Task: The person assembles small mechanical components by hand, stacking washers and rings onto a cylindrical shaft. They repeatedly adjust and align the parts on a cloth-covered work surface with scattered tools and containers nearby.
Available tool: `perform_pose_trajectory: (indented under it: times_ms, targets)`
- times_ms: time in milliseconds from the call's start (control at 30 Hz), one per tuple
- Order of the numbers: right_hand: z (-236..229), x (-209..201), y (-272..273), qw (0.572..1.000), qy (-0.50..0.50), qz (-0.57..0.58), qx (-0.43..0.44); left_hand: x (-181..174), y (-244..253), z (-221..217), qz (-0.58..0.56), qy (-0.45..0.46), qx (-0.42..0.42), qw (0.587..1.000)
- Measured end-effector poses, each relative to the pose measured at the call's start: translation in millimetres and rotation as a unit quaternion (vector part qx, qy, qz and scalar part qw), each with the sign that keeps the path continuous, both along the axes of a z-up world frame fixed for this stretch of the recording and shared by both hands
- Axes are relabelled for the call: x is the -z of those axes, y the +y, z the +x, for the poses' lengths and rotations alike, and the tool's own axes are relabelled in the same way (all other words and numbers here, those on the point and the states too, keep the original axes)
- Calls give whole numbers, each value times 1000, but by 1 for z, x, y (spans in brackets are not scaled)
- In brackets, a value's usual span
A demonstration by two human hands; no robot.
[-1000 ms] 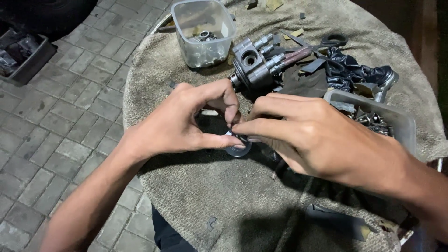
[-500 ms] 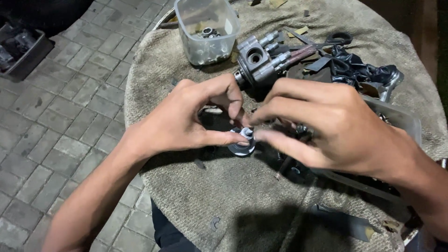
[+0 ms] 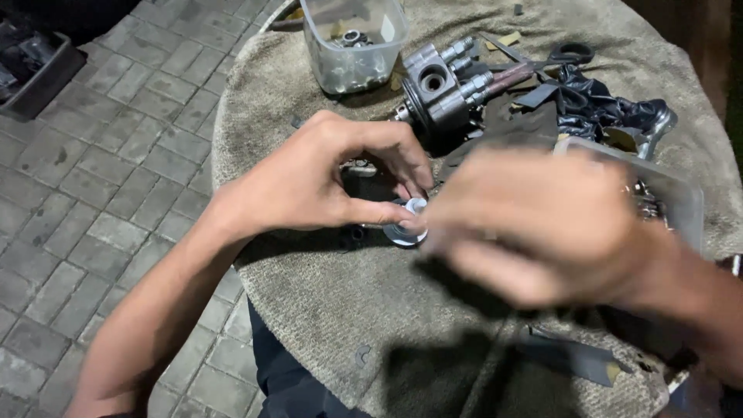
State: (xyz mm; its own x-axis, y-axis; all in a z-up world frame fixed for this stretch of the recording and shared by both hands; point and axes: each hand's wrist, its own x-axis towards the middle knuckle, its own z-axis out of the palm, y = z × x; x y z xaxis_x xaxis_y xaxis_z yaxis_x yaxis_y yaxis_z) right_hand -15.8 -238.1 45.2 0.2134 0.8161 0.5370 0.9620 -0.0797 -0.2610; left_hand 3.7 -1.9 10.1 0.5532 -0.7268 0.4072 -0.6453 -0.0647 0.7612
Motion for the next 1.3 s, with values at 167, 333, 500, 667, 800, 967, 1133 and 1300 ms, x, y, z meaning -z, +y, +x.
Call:
perform_pose_trajectory:
  times_ms: [167, 333, 500, 667, 800, 967, 1133, 1300]
  targets:
    - [22, -12, -25, 989, -9, 5, 147, 3, 0, 0, 21, -27, -12, 999]
    - [42, -1, -31, 984, 12, -52, 173, 3, -2, -2, 30, -31, -4, 999]
    - [47, 1, -33, 987, -12, -54, 151, 1, -3, 0, 24, -62, -10, 998]
    - [55, 10, -41, 982, -24, -78, 170, -1, -2, -2, 48, -122, -44, 990]
    - [60, 11, -43, 958, 85, -201, 185, -8, 2, -9, 53, -111, -75, 990]
    - [56, 13, -40, 851, 191, -435, 225, -16, 8, -19, 31, -128, -104, 986]
    - [37, 7, -29, 819, 161, -501, 230, -31, 17, -27, 19, -150, -146, 978]
    - [30, 5, -21, 793, 136, -538, 252, -39, 33, -30, 30, -163, -186, 968]
